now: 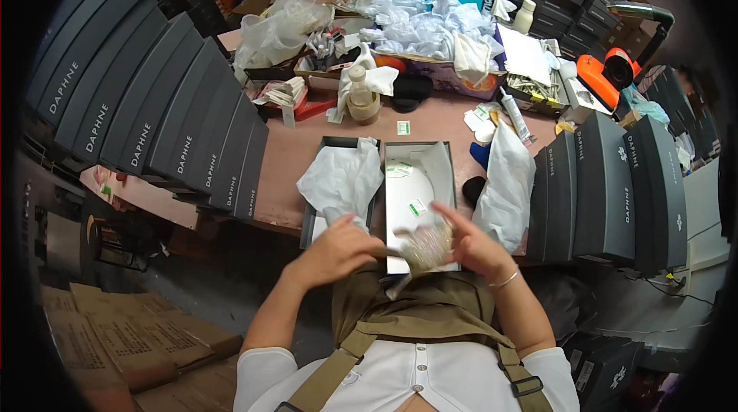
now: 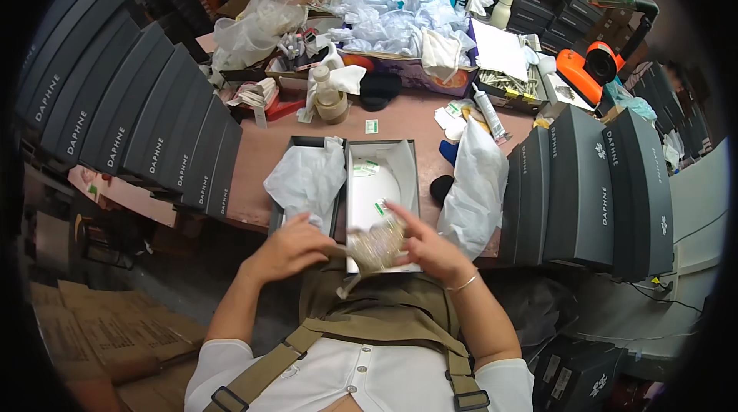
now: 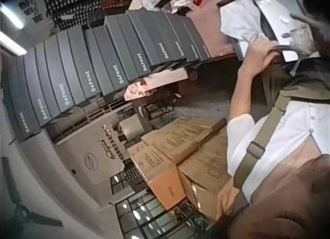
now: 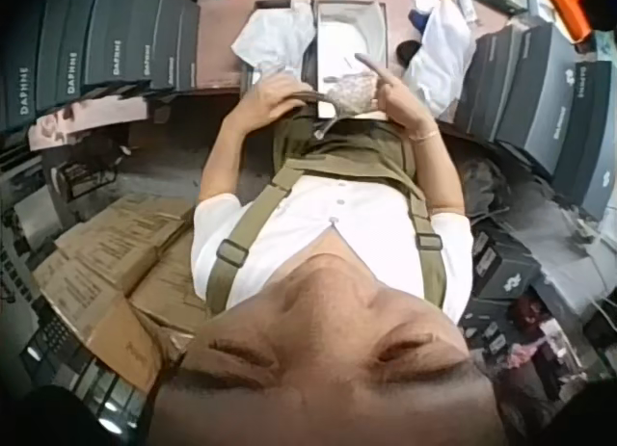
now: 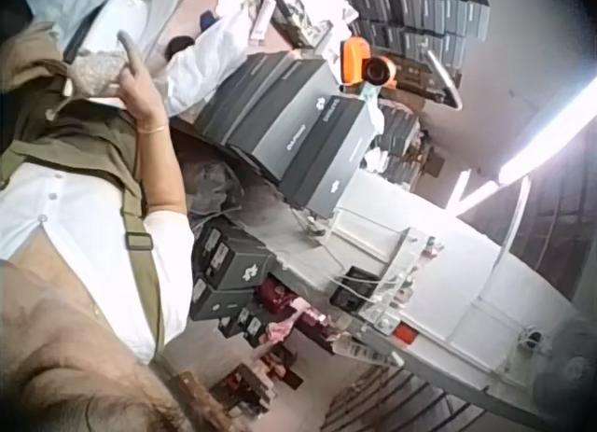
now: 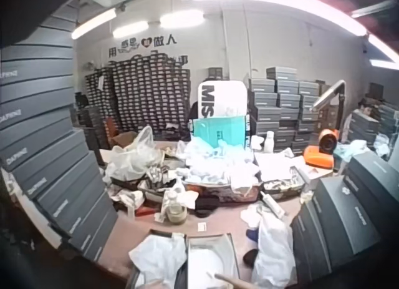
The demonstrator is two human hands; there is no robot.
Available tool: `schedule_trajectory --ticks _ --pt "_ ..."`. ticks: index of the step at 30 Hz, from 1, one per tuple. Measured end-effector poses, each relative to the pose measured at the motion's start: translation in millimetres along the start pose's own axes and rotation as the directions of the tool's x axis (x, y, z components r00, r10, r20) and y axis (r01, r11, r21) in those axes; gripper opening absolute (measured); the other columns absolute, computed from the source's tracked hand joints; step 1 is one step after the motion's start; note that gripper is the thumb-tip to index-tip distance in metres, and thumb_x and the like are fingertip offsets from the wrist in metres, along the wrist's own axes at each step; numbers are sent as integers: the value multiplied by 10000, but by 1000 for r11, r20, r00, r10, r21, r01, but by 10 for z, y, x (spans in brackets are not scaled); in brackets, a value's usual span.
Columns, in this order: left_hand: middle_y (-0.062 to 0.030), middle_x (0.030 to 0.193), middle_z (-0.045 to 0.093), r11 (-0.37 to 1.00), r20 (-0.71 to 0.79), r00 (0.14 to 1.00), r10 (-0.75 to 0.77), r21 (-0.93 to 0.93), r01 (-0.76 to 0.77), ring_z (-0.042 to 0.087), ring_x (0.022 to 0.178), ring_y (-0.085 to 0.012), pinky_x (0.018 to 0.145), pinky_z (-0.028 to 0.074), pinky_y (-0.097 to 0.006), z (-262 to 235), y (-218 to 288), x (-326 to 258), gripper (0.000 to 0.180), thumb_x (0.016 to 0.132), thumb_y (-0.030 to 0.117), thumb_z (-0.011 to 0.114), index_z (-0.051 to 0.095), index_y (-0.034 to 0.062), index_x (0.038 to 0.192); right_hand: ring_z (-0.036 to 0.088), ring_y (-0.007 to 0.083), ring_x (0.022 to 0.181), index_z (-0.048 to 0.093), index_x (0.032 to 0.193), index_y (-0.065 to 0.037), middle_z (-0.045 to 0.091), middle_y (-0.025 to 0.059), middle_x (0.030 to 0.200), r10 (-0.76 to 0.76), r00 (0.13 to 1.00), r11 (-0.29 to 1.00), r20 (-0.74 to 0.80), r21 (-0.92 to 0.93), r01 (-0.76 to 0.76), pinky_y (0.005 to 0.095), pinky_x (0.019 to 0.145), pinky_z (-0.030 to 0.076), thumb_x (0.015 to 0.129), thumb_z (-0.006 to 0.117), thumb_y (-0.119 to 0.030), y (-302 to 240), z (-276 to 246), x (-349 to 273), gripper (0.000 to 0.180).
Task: Pack high-heeled shoes into boxes with protective tissue paper.
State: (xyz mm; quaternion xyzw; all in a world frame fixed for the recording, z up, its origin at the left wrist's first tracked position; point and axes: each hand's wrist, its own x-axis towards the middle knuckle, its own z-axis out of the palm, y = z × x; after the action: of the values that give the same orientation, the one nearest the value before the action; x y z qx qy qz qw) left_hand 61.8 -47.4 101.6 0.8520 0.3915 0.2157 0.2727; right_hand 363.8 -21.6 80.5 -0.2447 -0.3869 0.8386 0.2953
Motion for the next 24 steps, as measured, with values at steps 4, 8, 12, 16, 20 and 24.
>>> schedule_trajectory --ticks 4,8,12,16,20,24 --pt "-107 1213 552 981 -9 996 90 171 -87 482 1189 -291 1096 270 -514 66 133 28 484 758 153 723 579 117 1218 574 258 1133 537 1227 80 596 180 1202 69 997 988 27 136 -72 371 987 449 788 739 -379 399 12 -61 667" --pt "-127 1407 405 993 -178 984 4 121 18 338 1345 -337 1109 217 -539 117 87 240 693 693 190 781 506 130 1326 517 440 1179 438 1333 22 500 234 1315 70 994 907 -89 420 -26 479 912 502 852 472 -671 334 54 29 844" --pt "-102 1286 488 963 -185 981 58 271 -6 419 1278 -310 1102 223 -545 195 75 321 657 688 155 769 526 116 1297 544 447 1134 424 1342 -6 505 212 1303 133 964 863 -229 506 2 489 847 550 870 383 -705 311 117 43 845" --pt "-97 1253 493 970 -151 988 25 241 13 467 1200 -283 1090 251 -540 151 117 243 618 719 154 742 522 103 1294 575 436 1089 400 1348 -12 523 211 1262 125 990 663 -71 748 -30 453 824 576 919 378 -636 327 187 70 758" --pt "-116 1216 505 973 -94 995 27 230 -5 486 1142 -294 1060 306 -507 35 190 220 592 722 174 737 537 67 1269 587 488 1026 414 1331 -2 524 261 1234 72 997 518 33 853 -65 404 718 615 914 356 -651 448 182 126 774" --pt "-131 1164 528 978 -68 997 41 207 -26 503 1087 -313 980 378 -445 -32 200 226 597 675 152 742 560 29 1231 591 509 998 448 1315 -16 541 281 1210 99 995 437 34 896 -74 404 663 624 909 365 -654 520 214 151 761"
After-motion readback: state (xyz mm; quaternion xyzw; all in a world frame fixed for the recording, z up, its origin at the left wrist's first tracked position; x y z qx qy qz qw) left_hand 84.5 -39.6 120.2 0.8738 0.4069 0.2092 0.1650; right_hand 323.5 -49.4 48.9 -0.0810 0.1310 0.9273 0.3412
